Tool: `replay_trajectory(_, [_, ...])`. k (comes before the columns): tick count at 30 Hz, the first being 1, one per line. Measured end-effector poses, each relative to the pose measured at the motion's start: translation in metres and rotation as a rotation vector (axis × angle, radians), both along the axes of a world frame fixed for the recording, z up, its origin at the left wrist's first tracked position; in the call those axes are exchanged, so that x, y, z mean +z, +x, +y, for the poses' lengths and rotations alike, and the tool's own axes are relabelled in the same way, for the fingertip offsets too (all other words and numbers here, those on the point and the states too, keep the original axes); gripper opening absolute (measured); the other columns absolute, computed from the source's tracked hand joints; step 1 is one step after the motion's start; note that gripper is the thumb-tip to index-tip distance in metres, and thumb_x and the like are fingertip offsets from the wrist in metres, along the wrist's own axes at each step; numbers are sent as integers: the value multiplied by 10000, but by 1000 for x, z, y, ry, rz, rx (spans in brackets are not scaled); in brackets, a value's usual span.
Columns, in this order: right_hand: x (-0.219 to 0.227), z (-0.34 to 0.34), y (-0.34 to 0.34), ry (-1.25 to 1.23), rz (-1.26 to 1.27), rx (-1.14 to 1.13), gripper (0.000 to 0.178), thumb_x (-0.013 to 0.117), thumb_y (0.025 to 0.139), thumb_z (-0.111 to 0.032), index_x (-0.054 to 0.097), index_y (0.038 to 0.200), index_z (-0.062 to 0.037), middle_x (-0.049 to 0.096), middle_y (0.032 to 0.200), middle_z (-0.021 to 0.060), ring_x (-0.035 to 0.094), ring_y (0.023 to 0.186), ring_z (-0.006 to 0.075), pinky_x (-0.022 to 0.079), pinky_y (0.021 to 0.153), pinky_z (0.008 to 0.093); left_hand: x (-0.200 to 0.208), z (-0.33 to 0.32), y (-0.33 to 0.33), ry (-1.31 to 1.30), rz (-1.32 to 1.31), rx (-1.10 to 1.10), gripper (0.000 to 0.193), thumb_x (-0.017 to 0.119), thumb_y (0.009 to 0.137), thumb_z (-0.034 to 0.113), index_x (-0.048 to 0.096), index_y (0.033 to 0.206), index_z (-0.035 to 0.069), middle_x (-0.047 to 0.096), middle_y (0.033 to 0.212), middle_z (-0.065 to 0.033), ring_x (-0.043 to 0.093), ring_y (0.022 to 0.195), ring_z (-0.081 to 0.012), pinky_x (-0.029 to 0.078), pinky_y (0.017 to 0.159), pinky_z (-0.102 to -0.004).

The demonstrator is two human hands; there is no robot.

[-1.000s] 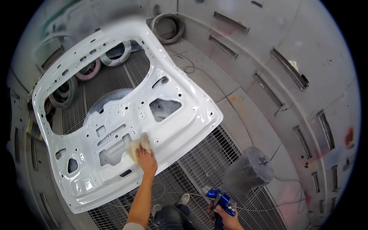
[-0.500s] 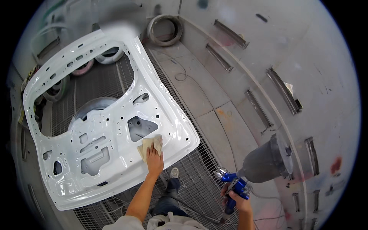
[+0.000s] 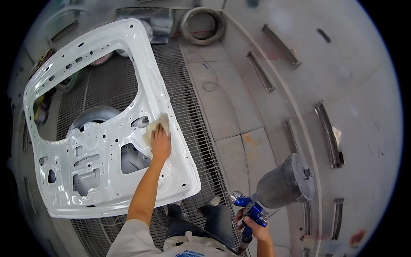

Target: The person wipes a white car hood with a cloth, then uses a spray gun to apply white paint across the surface. The person moves around the part to cover different areas with multiple passes.

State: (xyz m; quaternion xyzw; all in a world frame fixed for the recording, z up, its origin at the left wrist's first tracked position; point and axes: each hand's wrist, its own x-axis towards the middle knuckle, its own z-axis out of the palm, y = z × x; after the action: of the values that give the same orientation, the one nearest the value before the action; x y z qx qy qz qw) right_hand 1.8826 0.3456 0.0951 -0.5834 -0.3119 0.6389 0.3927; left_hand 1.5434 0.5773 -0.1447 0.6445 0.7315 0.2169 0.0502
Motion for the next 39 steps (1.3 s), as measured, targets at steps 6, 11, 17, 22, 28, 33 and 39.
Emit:
replay_trajectory(6, [-20,97,80,54,100,234,406,677,846,-124,509,1183,29,610,964,152,623,851,245,577,553,339,0,-63,48,-138,236,-148,507,512,872,138,457,1330,-72,401,1437,-195,245,1413,-357,213,1145,-517])
replay_trajectory(11, [-9,193,147,30,141,405,373,715,817,-119,549,1116,30,627,944,147,633,843,235,577,550,332,8,-183,115,-301,154,-137,532,559,830,164,482,1312,-47,399,1453,-147,262,1415,-331,221,1140,-523])
replay_trajectory(17, [20,316,240,343,-170,568,141,661,817,-50,619,931,21,632,881,100,634,787,179,569,530,314,17,-252,232,-204,-529,499,379,464,967,175,510,1264,-56,599,1093,-209,551,1052,-354,424,905,-402])
replay_trajectory(22, [28,363,268,350,-313,580,139,637,819,-12,600,951,13,627,865,85,625,771,161,567,521,308,16,-191,285,378,-1316,1143,418,434,1012,275,566,1161,-93,621,864,-123,564,783,-195,456,729,-364])
replay_trajectory(28, [13,378,257,216,-97,753,153,665,839,-40,640,954,58,661,909,120,651,807,193,592,559,324,74,-40,228,581,-1119,1078,477,428,1012,323,566,1161,-109,637,1018,-165,567,934,-231,431,869,-344])
replay_trajectory(33, [-20,414,215,116,26,862,165,648,852,-2,632,1005,59,662,949,139,648,845,197,588,583,317,84,62,115,763,-950,1045,467,419,1018,303,568,1141,-122,629,940,-205,550,853,-242,425,792,-370])
replay_trajectory(39, [-31,498,141,51,72,964,255,645,865,-2,586,1110,38,655,957,142,644,868,204,593,603,327,118,216,-38,956,-586,872,426,433,1020,301,562,1188,-69,629,889,-142,528,782,-196,425,753,-332])
